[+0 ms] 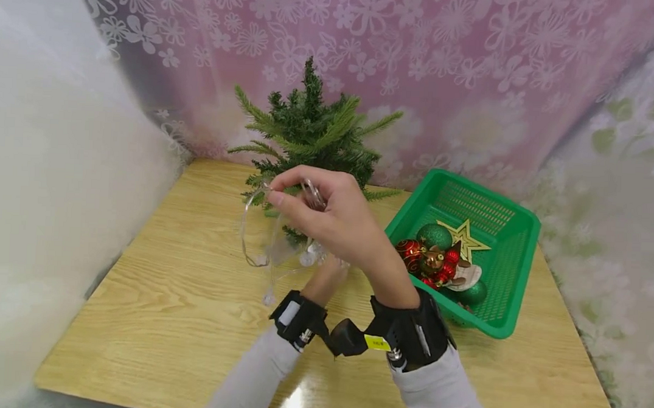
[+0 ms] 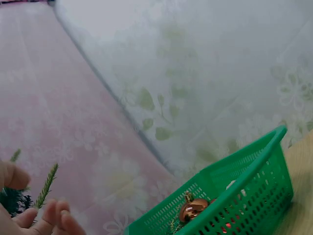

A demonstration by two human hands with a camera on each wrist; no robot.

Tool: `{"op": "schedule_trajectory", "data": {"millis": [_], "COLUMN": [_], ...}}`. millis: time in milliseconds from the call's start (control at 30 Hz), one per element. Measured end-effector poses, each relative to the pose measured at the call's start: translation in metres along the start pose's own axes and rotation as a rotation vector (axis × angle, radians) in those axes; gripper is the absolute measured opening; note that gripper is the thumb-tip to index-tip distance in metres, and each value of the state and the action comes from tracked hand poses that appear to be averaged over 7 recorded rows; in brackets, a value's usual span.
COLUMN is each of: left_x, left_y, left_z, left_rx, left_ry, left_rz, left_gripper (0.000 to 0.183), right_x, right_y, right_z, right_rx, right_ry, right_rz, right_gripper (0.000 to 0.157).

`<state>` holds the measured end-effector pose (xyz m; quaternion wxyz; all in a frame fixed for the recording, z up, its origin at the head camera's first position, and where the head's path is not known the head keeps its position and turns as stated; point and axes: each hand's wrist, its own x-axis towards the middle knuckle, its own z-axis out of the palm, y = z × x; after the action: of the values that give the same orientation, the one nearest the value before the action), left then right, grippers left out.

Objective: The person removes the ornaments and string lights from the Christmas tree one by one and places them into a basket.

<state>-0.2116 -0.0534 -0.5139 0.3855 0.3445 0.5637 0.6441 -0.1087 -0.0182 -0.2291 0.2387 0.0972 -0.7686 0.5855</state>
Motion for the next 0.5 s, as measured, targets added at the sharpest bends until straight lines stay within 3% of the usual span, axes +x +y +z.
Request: {"op": "schedule_trajectory", "data": {"millis": [33,67,133,167,200,267,300,400,500], "left_x": [-0.019,-0.036,-0.066,-0.069,-0.072,-0.073,-0.074,-0.071,-0.060], "left_y": [0.044,0.077,0.130,0.127,0.126,0.110,0.109,0.114,0.130], "left_z": [0.012,0.021,0.031,0.025,0.016,-0.010,-0.025,-0.073,-0.118], "left_rx": [0.004,0.003,0.068,0.080,0.111,0.184,0.231,0.384,0.662], "left_ry": [0.007,0.005,-0.009,-0.029,-0.049,-0.082,-0.072,0.064,0.270], "left_rz": [-0.058,-0.113,-0.198,-0.254,-0.259,-0.303,-0.321,-0.332,-0.309], "left_gripper": [0.054,0.050,0.041,0.039,0.034,0.027,0.027,0.025,0.021], "right_x": [-0.001,-0.003,-0.005,-0.006,-0.006,-0.008,-0.009,-0.012,-0.013], "right_y": [0.002,0.005,0.009,0.011,0.013,0.015,0.015,0.019,0.023], "right_z": [0.000,-0.001,-0.001,-0.002,-0.002,-0.002,-0.002,-0.001,0.000], "right_rx": [0.008,0.012,0.036,0.048,0.063,0.078,0.085,0.085,0.096], "right_ry": [0.008,0.016,0.020,0.021,0.021,0.021,0.018,0.017,0.014], "right_rz": [0.000,0.000,-0.005,-0.010,-0.011,-0.009,-0.008,0.008,0.017], "right_gripper": [0.014,0.015,0.016,0.016,0.016,0.016,0.017,0.018,0.017]}}
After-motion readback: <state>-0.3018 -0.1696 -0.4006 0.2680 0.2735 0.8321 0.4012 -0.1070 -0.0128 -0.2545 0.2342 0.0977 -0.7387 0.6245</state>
